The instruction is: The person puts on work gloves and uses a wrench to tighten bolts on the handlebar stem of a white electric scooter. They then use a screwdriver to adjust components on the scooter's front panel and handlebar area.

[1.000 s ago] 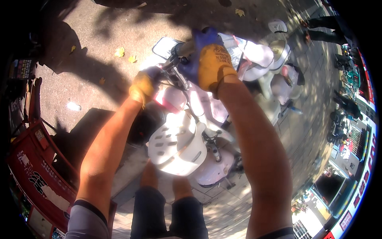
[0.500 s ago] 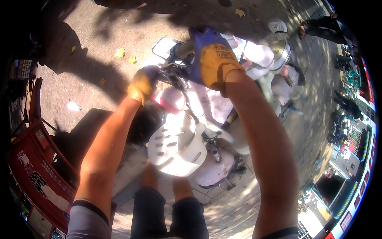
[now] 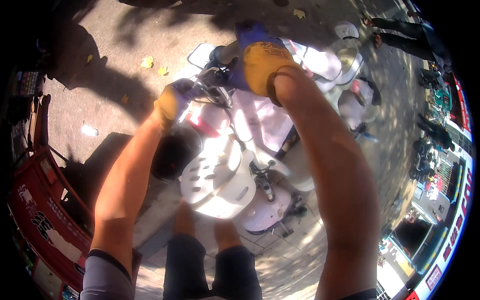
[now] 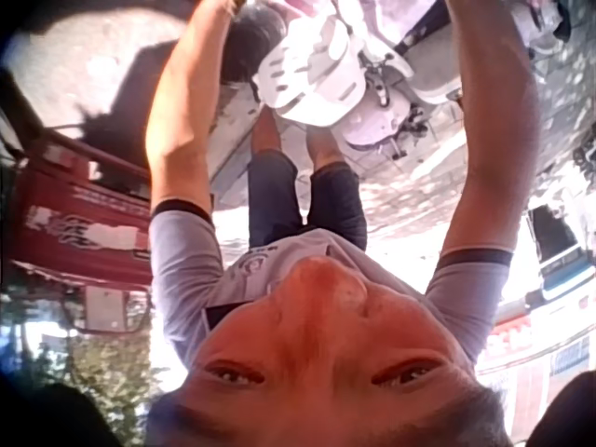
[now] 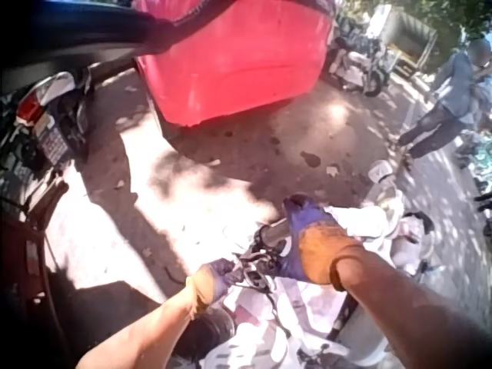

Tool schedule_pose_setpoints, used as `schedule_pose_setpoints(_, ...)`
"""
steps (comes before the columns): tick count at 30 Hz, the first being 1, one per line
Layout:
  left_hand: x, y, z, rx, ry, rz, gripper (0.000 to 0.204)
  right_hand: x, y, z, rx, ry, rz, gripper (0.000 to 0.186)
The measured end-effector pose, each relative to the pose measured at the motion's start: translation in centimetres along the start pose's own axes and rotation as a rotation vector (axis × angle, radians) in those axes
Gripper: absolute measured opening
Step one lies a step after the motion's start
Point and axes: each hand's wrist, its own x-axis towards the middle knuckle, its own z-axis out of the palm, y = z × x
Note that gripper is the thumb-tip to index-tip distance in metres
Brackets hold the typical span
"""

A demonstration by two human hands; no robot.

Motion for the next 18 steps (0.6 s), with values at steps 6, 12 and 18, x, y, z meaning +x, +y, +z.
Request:
schedule_pose_setpoints(6, -0.3, -0.8, 1.0, -0.096, 0.043, -0.019, 0.054, 0.4, 0.1, 0.0, -0.005, -0.052, -0.12, 0.107)
schedule_pose_setpoints(12, 0.5, -2.7, 2.0, 0.267, 0.169, 0.189, 0.044, -1.8, -4.3, -2.1, -0.198, -0.131, -0.054, 0.102)
schedule_pose_setpoints(18, 1.9, -4.5, -0.2, 0.489, 0.126, 0.34, 0.03, 2.7, -9.0, -3.7, -0.299, -0.649, 0.169, 0.079)
